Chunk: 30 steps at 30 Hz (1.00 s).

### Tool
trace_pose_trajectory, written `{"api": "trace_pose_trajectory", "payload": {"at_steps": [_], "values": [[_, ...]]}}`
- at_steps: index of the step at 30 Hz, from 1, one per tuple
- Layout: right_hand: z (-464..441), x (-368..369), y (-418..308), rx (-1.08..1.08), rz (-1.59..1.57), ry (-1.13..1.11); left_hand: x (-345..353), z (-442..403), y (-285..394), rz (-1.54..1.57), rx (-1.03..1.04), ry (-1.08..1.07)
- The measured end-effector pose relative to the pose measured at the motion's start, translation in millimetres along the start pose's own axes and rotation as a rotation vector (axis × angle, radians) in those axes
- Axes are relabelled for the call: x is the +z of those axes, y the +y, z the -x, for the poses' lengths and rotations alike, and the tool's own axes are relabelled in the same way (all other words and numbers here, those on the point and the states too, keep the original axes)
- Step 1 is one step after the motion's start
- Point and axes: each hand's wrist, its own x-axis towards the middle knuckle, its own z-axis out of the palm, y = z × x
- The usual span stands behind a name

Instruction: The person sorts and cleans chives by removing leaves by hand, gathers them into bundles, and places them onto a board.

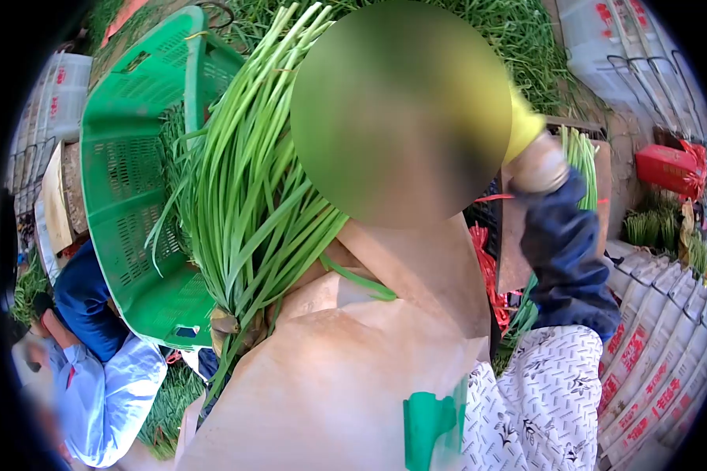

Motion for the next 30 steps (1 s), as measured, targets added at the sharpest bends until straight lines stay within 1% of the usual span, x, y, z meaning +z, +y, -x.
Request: {"api": "trace_pose_trajectory", "payload": {"at_steps": [2, 4, 5, 6, 8, 10, 11, 12, 14, 16, 18, 20, 23, 24, 25, 26, 27, 29, 30], "values": [[3.9, 27.2, -44.5, -0.204, 0.391, -0.120, 2.5, 0.1, 1.1, -0.009, 0.002, 0.023], [6.9, 40.2, -39.3, -0.247, 0.208, -0.182, 3.9, 2.3, 0.7, -0.019, 0.003, 0.052], [4.7, 42.8, -39.8, -0.180, 0.070, -0.069, 5.6, 3.4, 1.1, -0.027, 0.006, 0.064], [0.9, 38.4, -36.5, -0.198, 0.045, -0.029, 6.7, 4.2, 2.1, -0.034, 0.008, 0.077], [2.9, 31.4, -32.5, -0.007, -0.091, 0.000, 8.0, 5.0, 4.5, -0.049, 0.017, 0.100], [8.3, 29.5, 10.1, 0.137, 0.092, 0.252, 9.6, 6.9, 5.4, -0.059, 0.026, 0.122], [-0.9, 12.7, 22.2, 0.451, 0.352, 0.184, 10.1, 8.6, 5.5, -0.065, 0.028, 0.131], [-7.6, -0.4, 52.3, 0.692, 0.631, -0.043, 10.1, 8.5, 5.5, -0.070, 0.032, 0.142], [-15.9, 7.4, 52.4, 0.829, 0.284, 0.078, 12.0, 8.8, 7.7, -0.084, 0.026, 0.156], [-28.9, 41.6, 37.3, 0.821, -0.392, 0.103, 13.0, 6.6, 11.3, -0.103, 0.017, 0.166], [-42.6, 63.5, 9.8, 0.855, -0.878, -0.038, 15.0, 6.2, 14.1, -0.115, 0.013, 0.174], [-52.9, 60.6, -23.0, 0.624, -1.144, -0.110, 15.7, 9.4, 13.7, -0.124, 0.015, 0.190], [-49.9, 65.3, -17.7, 0.542, -1.555, 0.003, 16.2, 9.9, 13.6, -0.121, 0.014, 0.215], [-52.3, 61.0, -16.3, 0.664, -1.726, 0.057, 16.9, 11.2, 12.2, -0.118, 0.015, 0.213], [-52.7, 49.3, -11.7, 0.670, -1.757, -0.030, 18.7, 11.7, 11.9, -0.112, 0.015, 0.216], [-47.2, 49.4, 6.4, 0.626, -1.680, -0.015, 19.2, 9.9, 13.1, -0.118, 0.015, 0.218], [-39.8, 46.8, 32.1, 0.566, -1.711, -0.026, 19.3, 9.3, 12.9, -0.118, 0.014, 0.220], [-26.3, 18.5, 103.4, 0.397, -2.020, -0.055, 19.9, 9.6, 11.5, -0.109, 0.011, 0.219], [-17.5, -4.3, 144.3, 0.263, -2.292, -0.073, 19.5, 9.0, 10.2, -0.106, 0.010, 0.222]]}}
